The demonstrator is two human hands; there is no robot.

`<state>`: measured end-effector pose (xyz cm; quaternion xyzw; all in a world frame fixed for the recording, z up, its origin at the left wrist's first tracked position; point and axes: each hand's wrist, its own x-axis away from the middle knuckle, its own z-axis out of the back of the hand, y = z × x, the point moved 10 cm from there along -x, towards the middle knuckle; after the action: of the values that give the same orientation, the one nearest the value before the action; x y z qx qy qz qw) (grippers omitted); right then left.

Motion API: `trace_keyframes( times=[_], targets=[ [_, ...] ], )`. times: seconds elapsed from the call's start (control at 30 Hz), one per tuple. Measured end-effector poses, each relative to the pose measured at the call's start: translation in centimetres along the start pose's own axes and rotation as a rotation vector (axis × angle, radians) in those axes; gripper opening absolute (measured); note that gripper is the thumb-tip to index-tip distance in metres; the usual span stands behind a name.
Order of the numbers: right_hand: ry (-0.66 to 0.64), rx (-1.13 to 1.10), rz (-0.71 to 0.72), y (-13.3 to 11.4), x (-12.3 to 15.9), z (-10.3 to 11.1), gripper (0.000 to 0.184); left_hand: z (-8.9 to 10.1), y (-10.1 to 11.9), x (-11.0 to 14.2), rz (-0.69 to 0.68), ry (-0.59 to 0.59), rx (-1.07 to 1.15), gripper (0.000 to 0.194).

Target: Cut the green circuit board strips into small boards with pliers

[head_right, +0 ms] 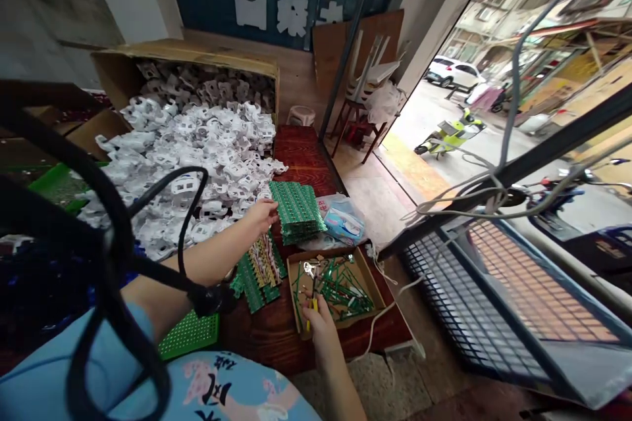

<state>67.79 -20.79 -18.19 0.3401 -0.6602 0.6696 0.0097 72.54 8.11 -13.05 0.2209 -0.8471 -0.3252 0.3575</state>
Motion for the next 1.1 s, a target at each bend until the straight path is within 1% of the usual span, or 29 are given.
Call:
trace_keyframes(
  times=[0.13,0.23,0.3,0.37,0.43,0.5,0.63,0.73,0.8,0.87,0.93,1.0,1.1],
  targets=[
    [-0.007,-0.064,-0.007,0.9,-0.6,0.2,0.043,-0.8,1.6,0.6,-0.007,-0.008,0.029,0.020],
    [-0.047,-0.110,0.004,0.5,-0.8,-0.3,0.042,-1.3,2.9,1.4,-0.015,-0.046,0.066,0.019],
    [-0.064,-0.123,-0.004,-0.2,-0.8,-0.8,0.042,-1.6,3.9,2.1,-0.031,-0.096,0.096,0.018],
    [-0.076,-0.140,-0.018,-1.4,-0.6,-1.4,0.041,-2.0,5.0,2.8,-0.053,-0.171,0.135,0.019],
    [-0.111,-0.176,-0.020,-3.0,-0.5,-2.3,0.040,-2.2,5.8,3.5,-0.084,-0.238,0.176,0.023],
    [-0.158,-0.217,-0.048,-4.3,-0.4,-3.6,0.039,-1.9,6.4,4.1,-0.117,-0.261,0.194,0.029],
    [-0.199,-0.257,-0.118,-5.3,-0.9,-5.2,0.039,-1.2,6.2,4.8,-0.128,-0.262,0.155,0.029],
    [-0.187,-0.175,-0.105,-5.3,-1.6,-5.4,0.036,-0.9,6.1,5.1,-0.144,-0.262,0.129,0.028],
    [-0.145,-0.094,-0.077,-5.4,-2.2,-5.2,0.033,-1.3,6.4,5.4,-0.180,-0.296,0.127,0.028],
    [-0.105,-0.080,-0.037,-5.7,-2.6,-5.1,0.030,-2.1,6.4,5.8,-0.193,-0.330,0.102,0.028],
    [-0.107,-0.157,-0.005,-6.3,-2.8,-5.6,0.030,-2.8,6.0,6.1,-0.175,-0.342,0.057,0.028],
    [-0.139,-0.248,-0.007,-6.7,-2.8,-6.2,0.031,-3.3,5.4,6.4,-0.148,-0.349,0.021,0.025],
    [-0.231,-0.335,-0.016,-7.3,-2.3,-6.8,0.035,-3.1,5.2,7.2,-0.137,-0.347,0.008,0.023]
  ],
)
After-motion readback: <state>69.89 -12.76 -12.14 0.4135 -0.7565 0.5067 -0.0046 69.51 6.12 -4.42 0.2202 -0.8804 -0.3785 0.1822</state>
